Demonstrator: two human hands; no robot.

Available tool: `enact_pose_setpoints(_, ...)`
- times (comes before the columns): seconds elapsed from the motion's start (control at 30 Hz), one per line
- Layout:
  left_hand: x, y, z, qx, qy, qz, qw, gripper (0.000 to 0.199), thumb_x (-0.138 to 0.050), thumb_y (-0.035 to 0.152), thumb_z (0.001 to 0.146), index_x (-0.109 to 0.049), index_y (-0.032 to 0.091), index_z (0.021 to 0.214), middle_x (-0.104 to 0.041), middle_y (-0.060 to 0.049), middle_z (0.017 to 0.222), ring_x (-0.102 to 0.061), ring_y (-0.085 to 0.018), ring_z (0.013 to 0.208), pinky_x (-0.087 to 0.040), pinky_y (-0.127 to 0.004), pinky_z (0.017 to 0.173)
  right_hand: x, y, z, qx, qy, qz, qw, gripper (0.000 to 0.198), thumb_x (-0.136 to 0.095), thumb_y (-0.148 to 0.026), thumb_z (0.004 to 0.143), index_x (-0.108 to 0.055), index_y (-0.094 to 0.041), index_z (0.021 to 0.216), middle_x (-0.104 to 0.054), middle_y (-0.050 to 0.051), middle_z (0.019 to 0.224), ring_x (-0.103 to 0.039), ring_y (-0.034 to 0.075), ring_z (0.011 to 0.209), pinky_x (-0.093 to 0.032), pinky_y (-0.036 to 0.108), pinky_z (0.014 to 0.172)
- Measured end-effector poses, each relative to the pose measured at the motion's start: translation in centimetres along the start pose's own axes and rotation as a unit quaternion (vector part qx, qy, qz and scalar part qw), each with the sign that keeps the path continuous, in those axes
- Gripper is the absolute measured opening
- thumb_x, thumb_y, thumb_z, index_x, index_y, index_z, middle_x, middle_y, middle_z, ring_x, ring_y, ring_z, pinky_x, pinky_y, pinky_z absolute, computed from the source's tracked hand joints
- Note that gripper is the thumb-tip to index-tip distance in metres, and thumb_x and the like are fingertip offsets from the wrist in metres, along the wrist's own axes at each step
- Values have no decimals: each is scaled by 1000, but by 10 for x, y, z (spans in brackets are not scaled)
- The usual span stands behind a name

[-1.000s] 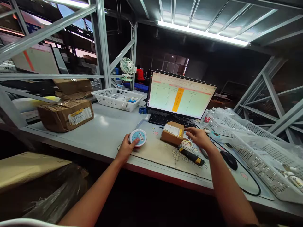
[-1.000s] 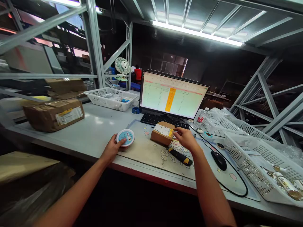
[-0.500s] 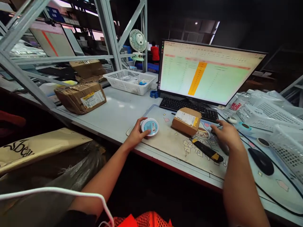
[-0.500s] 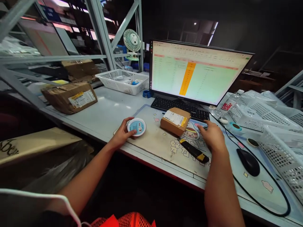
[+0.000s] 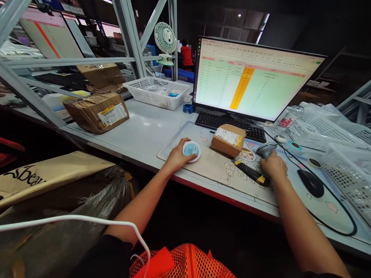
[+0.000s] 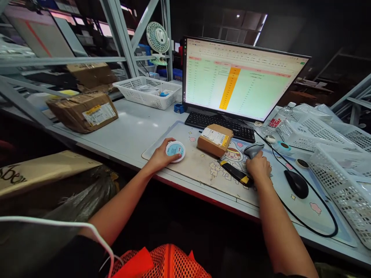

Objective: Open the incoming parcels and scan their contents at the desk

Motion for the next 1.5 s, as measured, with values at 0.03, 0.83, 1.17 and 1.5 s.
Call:
enact_pose_setpoints(0.03,-2,4,-1,-14,-2,15,1000,67,-82,40,80,-55,29,140,-73,-3,116,-70,-30,108,-53,-42,97,2,0,0,-6,2,10,1000,62,-52,-33,97,-49,2,148,-67,34,131,-68,45,123,-54,54,101)
enact_pose_setpoints(0.83,-10,52,-14,-105,-21,-35,994,71,-80,41,78,-53,27,142,-74,-4,114,-72,-28,104,-54,-43,98,60,6,-68,300,-6,162,940,41,-64,-51,96,-70,-19,120,-78,10,105,-72,30,95,-51,35,79)
enact_pose_setpoints(1.17,24,44,40,-143,46,-99,984,70,-76,46,80,-56,20,142,-71,-11,123,-71,-28,105,-62,-39,85,26,34,-16,73,35,87,993,43,-63,-37,97,-65,-10,130,-74,22,117,-75,33,106,-57,40,88)
enact_pose_setpoints(1.5,-46,118,65,-539,78,61,836,61,-62,21,99,-45,23,158,-63,-16,146,-64,-27,134,-55,-40,112,58,-133,-53,388,-161,584,695,90,-74,-76,85,-52,-21,153,-65,17,144,-66,31,126,-54,50,110)
Point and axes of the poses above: each hand's wrist, its own z-axis towards the middle knuckle, its own x-axis out of the back of the hand, y = z × x, the point moved 3 cm from there along z, towards the middle knuckle
